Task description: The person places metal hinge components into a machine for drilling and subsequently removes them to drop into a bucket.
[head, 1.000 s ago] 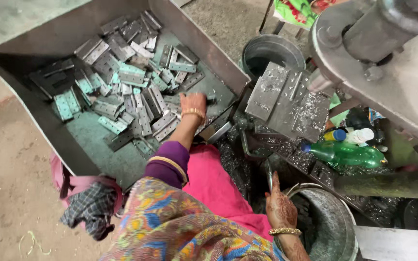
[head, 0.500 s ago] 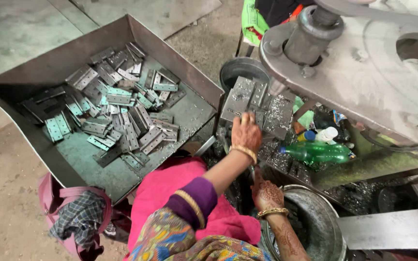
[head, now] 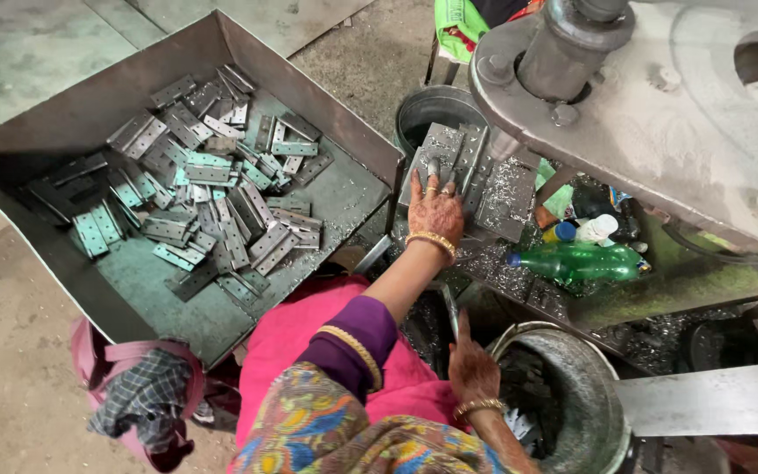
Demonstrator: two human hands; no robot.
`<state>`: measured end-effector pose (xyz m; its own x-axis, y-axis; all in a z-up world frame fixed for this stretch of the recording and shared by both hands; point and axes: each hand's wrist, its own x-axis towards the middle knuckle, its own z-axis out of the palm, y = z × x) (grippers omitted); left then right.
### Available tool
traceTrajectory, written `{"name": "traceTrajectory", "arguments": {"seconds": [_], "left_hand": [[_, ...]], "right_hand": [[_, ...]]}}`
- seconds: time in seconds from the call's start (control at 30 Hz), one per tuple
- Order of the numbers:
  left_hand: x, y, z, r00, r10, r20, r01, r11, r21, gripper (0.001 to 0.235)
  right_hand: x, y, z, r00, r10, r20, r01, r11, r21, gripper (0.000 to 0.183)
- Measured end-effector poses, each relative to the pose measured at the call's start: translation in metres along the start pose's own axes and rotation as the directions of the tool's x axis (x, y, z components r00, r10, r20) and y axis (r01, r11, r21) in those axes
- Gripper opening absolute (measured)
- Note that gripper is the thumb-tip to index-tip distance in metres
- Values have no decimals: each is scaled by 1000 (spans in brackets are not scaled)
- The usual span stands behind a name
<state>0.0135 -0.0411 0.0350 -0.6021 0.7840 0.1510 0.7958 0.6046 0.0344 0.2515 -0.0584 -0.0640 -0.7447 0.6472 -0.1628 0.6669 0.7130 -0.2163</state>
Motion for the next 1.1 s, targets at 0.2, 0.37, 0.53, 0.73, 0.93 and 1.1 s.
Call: {"name": "traceTrajectory", "arguments": {"seconds": [0.2, 0.37, 0.53, 0.73, 0.93, 1.1], "left_hand": [[1, 0, -21, 986, 15, 166, -23, 999, 46, 44], [6, 6, -23, 994, -27, 105, 24, 999, 29, 42], [5, -8, -27, 986, 23, 165, -27, 999, 26, 41], [25, 6, -20, 991, 9, 137, -21, 996, 84, 43], [31, -7, -3, 993, 7, 117, -9, 1000, 11, 47], [50, 7, 1, 989, -23, 144, 17, 999, 43, 49]], "right_hand": [[59, 21, -37, 981, -189, 54, 196, 961, -193, 59], [19, 6, -12, 999, 11, 51, 0, 980, -200, 73], [33, 9, -14, 993, -98, 64, 107, 983, -148, 78], [50, 20, -23, 990, -136, 35, 140, 966, -219, 61], [29, 4, -23, 991, -127, 44, 132, 979, -155, 72], [68, 19, -50, 974, -224, 28, 225, 950, -217, 42]]}}
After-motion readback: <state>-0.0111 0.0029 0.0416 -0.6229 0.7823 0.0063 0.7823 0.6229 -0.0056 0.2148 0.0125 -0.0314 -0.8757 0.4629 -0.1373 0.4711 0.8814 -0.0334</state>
